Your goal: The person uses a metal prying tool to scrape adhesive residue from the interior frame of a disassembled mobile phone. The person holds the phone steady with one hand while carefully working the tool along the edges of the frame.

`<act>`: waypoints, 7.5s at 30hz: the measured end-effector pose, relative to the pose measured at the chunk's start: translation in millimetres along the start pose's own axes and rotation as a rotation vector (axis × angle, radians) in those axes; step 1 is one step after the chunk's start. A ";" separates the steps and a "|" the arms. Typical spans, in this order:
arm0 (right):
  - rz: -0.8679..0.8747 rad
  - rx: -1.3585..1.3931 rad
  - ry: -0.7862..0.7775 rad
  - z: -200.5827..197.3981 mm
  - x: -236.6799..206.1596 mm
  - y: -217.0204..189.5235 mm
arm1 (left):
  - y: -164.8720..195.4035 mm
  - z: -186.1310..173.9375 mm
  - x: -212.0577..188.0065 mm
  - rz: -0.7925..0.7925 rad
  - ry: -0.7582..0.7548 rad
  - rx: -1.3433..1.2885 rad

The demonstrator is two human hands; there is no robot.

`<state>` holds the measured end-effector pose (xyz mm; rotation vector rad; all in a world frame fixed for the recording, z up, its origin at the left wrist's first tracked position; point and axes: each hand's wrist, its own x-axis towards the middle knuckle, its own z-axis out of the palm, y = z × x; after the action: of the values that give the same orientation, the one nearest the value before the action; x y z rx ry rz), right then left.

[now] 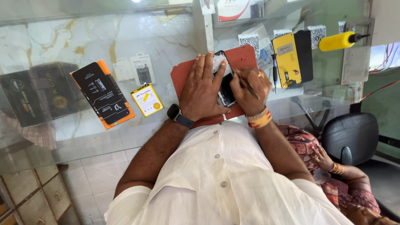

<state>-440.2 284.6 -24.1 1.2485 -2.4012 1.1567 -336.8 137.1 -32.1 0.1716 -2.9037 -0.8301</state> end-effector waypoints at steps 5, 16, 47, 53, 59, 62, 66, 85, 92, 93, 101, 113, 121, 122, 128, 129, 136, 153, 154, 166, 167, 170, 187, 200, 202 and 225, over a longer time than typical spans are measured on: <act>-0.038 -0.007 0.015 -0.2 -1.1 2.0 | -0.2 1.3 -0.5 -0.005 -0.011 -0.003; -0.053 -0.008 0.003 -3.7 1.5 -4.1 | -0.8 -2.4 -0.1 0.000 -0.014 0.003; -0.216 -0.053 -0.101 -5.8 10.4 1.3 | 0.6 -0.5 -0.7 0.009 0.002 -0.003; -0.199 -0.057 -0.090 -4.6 10.7 -0.7 | 1.5 -2.3 -1.1 0.001 0.005 0.001; -0.181 -0.034 -0.098 -10.5 7.2 -3.4 | 1.1 -2.5 -0.7 -0.008 -0.020 0.020; -0.201 -0.040 -0.103 -2.0 16.5 1.5 | 1.5 -0.6 -1.3 0.007 0.014 0.006; -0.203 -0.051 -0.094 -5.6 15.2 -4.1 | 2.3 -1.8 -1.8 -0.007 -0.005 0.008; -0.214 -0.017 -0.090 -2.6 17.9 3.7 | 1.8 -1.3 -0.9 0.000 -0.001 0.004; -0.174 -0.014 -0.098 -10.5 10.7 0.1 | 2.2 -1.4 -1.1 -0.007 -0.002 -0.005; -0.174 -0.010 -0.097 -13.5 8.6 -1.2 | 1.6 -2.0 0.0 -0.006 0.003 -0.001; -0.155 -0.015 -0.079 2.2 19.2 5.5 | 4.0 -0.6 0.4 -0.014 -0.002 0.008; 0.193 0.207 -0.066 -22.1 -21.1 10.4 | 1.9 0.8 -1.1 0.011 0.009 0.004; 0.185 0.222 -0.141 -23.8 -19.0 17.4 | 1.8 3.7 -0.5 -0.011 -0.020 0.009; 0.188 0.233 -0.148 -23.7 -18.2 16.6 | 1.9 3.9 -0.2 -0.014 -0.021 0.009; 0.065 0.128 -0.141 -21.9 -10.0 12.2 | 2.4 2.7 -0.3 -0.016 -0.022 0.011; 0.040 0.111 -0.138 -20.6 -7.5 12.3 | 1.9 2.3 -0.2 -0.007 -0.012 0.011; 0.019 0.099 -0.165 -10.6 6.0 16.5 | 0.1 3.1 -1.9 0.005 -0.003 0.022; 0.051 0.233 -0.168 -2.6 16.8 22.5 | 1.7 2.7 -1.9 -0.003 0.002 -0.005; 0.041 0.224 -0.169 -4.4 15.6 21.7 | 1.8 2.7 -2.6 -0.001 0.004 -0.006; 0.041 0.257 -0.172 3.8 26.5 29.8 | 0.5 3.4 -2.6 0.002 0.008 0.001; 0.072 0.284 -0.175 6.6 28.0 31.2 | 0.6 3.6 -2.5 0.000 0.011 0.002; 0.091 0.320 -0.168 8.0 27.4 33.5 | 0.2 2.6 -2.9 0.003 0.009 -0.001; 0.313 0.068 -0.376 -27.1 2.2 27.3 | 1.5 2.3 -7.2 0.104 -0.050 -0.080; 0.256 -0.058 -0.224 7.2 22.2 30.4 | 1.6 1.6 -7.6 0.099 -0.051 -0.070; 0.287 0.016 -0.191 6.3 21.3 30.0 | 1.8 1.2 -8.9 0.098 -0.051 -0.068; 0.380 0.106 -0.133 3.3 23.8 20.1 | -0.2 0.6 -6.9 0.094 -0.061 -0.036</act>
<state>-469.8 274.5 -25.8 0.9458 -2.7960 1.3534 -330.0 138.2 -33.3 0.0065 -2.9241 -0.8867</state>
